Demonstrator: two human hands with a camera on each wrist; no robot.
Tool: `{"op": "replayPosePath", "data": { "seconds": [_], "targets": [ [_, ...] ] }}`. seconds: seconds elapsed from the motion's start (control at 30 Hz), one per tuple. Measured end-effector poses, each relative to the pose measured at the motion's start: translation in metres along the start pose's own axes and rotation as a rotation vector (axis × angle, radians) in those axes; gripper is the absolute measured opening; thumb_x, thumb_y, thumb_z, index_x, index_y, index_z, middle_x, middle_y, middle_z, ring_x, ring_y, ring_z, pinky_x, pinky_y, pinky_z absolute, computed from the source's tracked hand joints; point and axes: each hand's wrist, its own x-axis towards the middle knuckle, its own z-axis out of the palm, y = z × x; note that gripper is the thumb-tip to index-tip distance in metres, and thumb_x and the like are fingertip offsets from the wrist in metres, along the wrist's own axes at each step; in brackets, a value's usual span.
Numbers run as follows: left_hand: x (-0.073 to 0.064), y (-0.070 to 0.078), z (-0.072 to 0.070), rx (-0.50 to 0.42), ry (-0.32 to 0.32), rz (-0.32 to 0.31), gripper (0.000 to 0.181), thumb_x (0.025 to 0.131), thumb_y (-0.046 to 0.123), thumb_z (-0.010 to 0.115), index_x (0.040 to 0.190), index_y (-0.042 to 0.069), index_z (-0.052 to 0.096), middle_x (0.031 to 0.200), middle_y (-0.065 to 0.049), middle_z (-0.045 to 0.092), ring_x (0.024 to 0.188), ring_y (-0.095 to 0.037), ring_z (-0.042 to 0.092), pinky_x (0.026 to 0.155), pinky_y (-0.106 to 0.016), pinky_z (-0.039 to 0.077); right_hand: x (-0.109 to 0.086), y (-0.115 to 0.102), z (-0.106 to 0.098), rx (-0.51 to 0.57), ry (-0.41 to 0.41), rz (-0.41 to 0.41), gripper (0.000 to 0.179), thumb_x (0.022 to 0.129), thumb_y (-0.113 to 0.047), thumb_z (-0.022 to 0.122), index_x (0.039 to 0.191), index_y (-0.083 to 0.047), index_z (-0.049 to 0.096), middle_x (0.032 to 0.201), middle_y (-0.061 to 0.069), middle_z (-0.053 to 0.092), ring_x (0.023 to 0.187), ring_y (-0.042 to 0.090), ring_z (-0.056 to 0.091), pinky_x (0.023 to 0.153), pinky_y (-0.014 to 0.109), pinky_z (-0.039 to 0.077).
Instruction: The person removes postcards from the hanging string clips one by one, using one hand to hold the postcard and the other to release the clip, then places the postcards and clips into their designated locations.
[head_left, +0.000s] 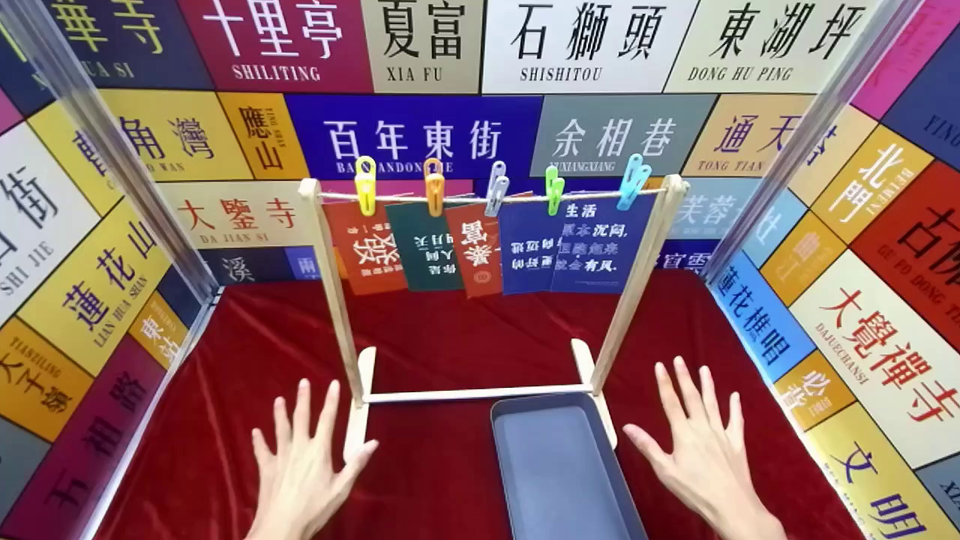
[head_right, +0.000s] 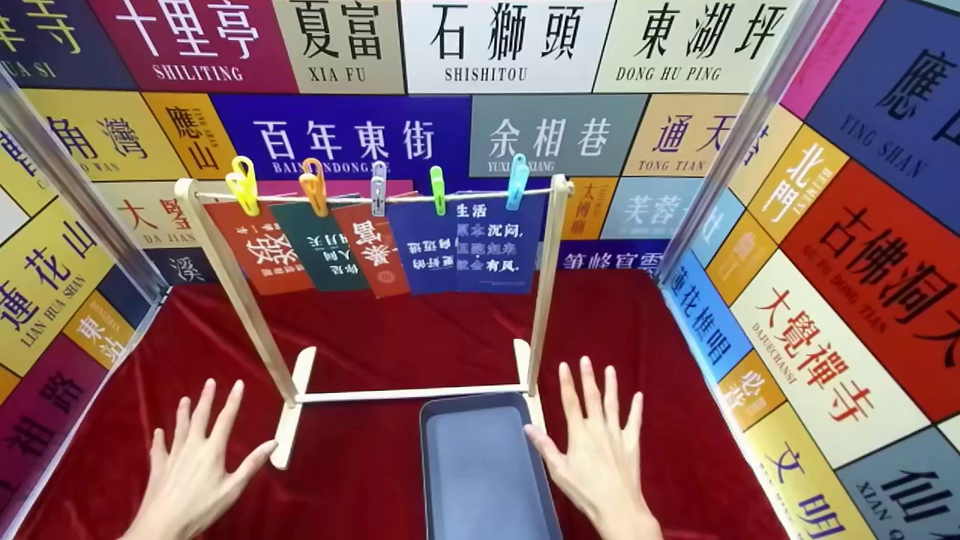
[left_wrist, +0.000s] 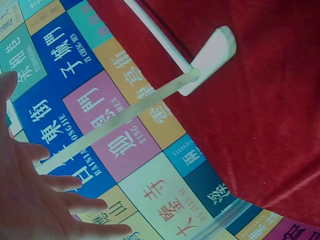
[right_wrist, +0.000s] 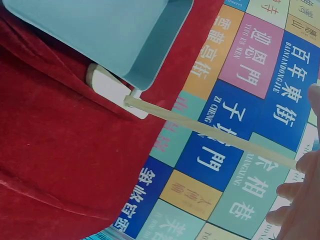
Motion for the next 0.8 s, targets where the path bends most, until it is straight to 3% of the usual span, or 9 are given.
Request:
{"op": "replayPosePath", "data": {
  "seconds": [0.3, 0.53, 0.8],
  "targets": [
    [0.01, 0.018, -0.005, 0.047, -0.023, 0.03, 0.086, 0.088, 0.064, 0.062, 0.157, 0.021, 0.034, 0.163, -0.021, 0.028, 0.145, -0.055, 0.028, 0.106, -0.084, 0.026, 0.01, -0.006, -0.01, -0.014, 0.017, -0.031, 0.088, 0.09, -0.056, 0.063, 0.161, -0.023, 0.022, 0.167, 0.01, 0.022, 0.155, 0.038, 0.012, 0.126, 0.064, 0.0],
    [0.016, 0.03, -0.005, 0.061, 0.029, 0.09, 0.095, 0.085, 0.065, 0.066, 0.161, 0.031, 0.019, 0.162, -0.021, 0.03, 0.144, -0.056, 0.03, 0.107, -0.082, 0.027, 0.017, -0.013, -0.016, -0.011, 0.042, -0.068, 0.087, 0.09, -0.056, 0.062, 0.16, -0.022, 0.024, 0.167, 0.01, 0.023, 0.155, 0.038, 0.013, 0.126, 0.064, 0.001],
    [0.023, 0.046, -0.007, 0.094, 0.054, 0.162, 0.092, 0.085, 0.065, 0.064, 0.158, 0.023, 0.029, 0.165, -0.016, 0.026, 0.146, -0.054, 0.028, 0.108, -0.082, 0.026, 0.027, -0.02, -0.023, -0.024, 0.098, -0.131, 0.087, 0.089, -0.058, 0.062, 0.159, -0.021, 0.027, 0.166, 0.011, 0.026, 0.154, 0.04, 0.016, 0.125, 0.066, 0.006]
  ]
}}
